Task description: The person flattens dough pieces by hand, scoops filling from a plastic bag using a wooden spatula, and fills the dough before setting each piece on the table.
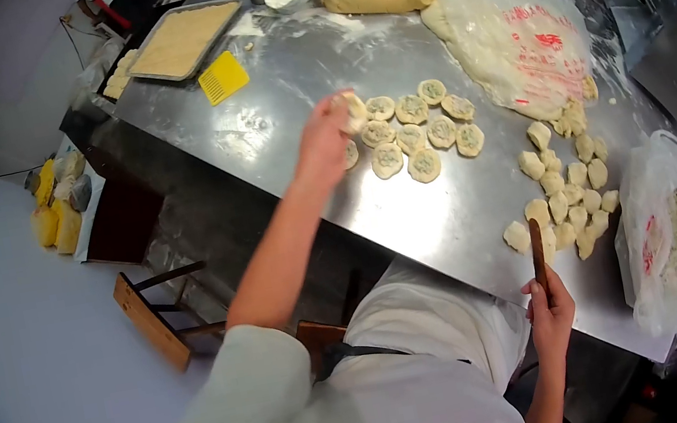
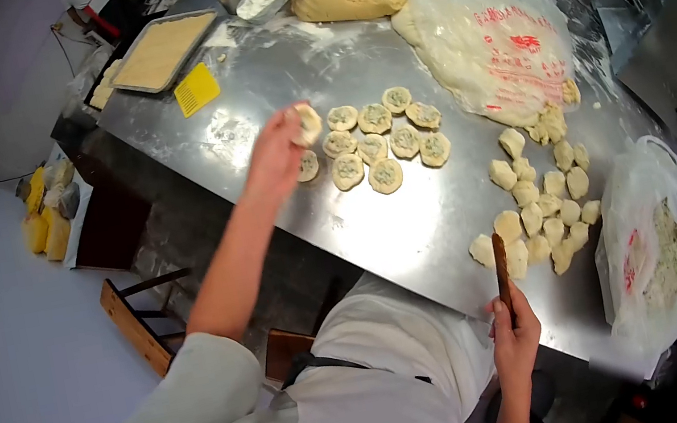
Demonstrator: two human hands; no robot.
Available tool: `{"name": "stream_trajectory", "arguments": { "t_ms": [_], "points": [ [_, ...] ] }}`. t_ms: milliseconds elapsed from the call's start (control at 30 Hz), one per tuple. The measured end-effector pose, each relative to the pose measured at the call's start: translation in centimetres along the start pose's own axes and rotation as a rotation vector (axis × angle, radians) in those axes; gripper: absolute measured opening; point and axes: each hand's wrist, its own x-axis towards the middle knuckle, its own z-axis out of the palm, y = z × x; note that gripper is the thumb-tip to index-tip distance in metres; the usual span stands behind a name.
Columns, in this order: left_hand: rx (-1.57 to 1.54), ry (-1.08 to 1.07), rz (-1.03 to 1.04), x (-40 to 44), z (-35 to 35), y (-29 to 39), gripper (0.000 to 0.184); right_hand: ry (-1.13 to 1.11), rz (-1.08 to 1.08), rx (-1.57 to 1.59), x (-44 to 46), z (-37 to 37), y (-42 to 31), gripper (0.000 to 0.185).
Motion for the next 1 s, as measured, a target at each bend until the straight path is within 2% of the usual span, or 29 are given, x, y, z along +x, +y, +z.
{"name": "stream_trajectory", "arguments": {
  "t_ms": [100,200,233,333,367,400,433,533,600,667,733,767,800,833,867,900,933,1000],
  "points": [
    [0.305,0.031,-0.065,3.1,-1.7,1.2,0.037,-0.039,0.025,0.016,-0.6,0.6,-0.3,0.038],
    [0.831,0.052,-0.055,6.3,-4.4,-2.4,0.039,-0.067,0.020,0.031,-1.2,1.1,0.7,0.040],
    [0.885,0.036,0.046,6.5,-5.1,-2.9,0.044,-0.080,0.009,0.026,-1.4,1.0,1.2,0.040],
    [1.264,0.276,0.490,4.9,-4.4,-3.9,0.041,-0.066,0.017,-0.046,-2.1,0.5,1.7,0.040],
    [1.305,0.302,0.601,4.0,-3.5,-4.0,0.040,-0.044,0.041,-0.018,-2.3,0.5,1.6,0.039],
    [1.329,0.328,0.717,2.8,-1.7,-3.7,0.038,-0.010,0.060,0.043,-2.6,0.4,1.9,0.036],
    [1.270,0.264,0.802,1.3,0.4,-3.8,0.038,0.007,0.054,0.052,-2.8,0.4,2.0,0.036],
    [0.818,-0.270,0.557,-1.3,6.7,-6.6,0.037,0.041,0.043,0.134,-3.3,0.7,1.2,0.035],
    [0.719,-0.490,0.421,-3.5,12.2,-7.5,0.039,0.059,0.040,0.125,-3.7,0.6,1.1,0.035],
    [0.720,-0.616,0.620,-2.3,16.1,-10.0,0.040,0.092,0.071,0.073,-4.6,0.4,1.2,0.035],
    [0.769,-0.467,0.808,0.5,20.2,-14.3,0.044,0.126,0.107,0.065,-5.8,0.3,1.8,0.036],
    [0.789,-0.452,0.697,1.4,22.2,-15.0,0.046,0.137,0.123,0.087,-6.3,0.3,2.3,0.036],
    [0.797,-0.440,0.465,2.2,24.3,-15.1,0.046,0.160,0.153,0.059,-6.9,0.4,2.9,0.037],
    [0.930,-0.430,0.293,2.8,25.9,-15.7,0.043,0.191,0.121,0.051,-7.3,0.7,3.1,0.036],
    [0.888,-0.444,0.373,4.4,27.1,-19.7,0.039,0.188,0.115,0.002,-7.5,0.8,2.7,0.034],
    [1.093,-0.420,0.563,5.6,28.2,-22.4,0.032,0.194,0.132,0.061,-7.8,0.7,3.8,0.032],
    [1.119,-0.382,0.460,6.3,29.7,-24.1,0.027,0.226,0.092,0.047,-8.0,1.0,3.7,0.034],
    [1.066,-0.245,0.532,4.9,29.7,-23.4,0.023,0.171,0.125,0.077,-8.5,0.4,2.4,0.023]
  ]
}}
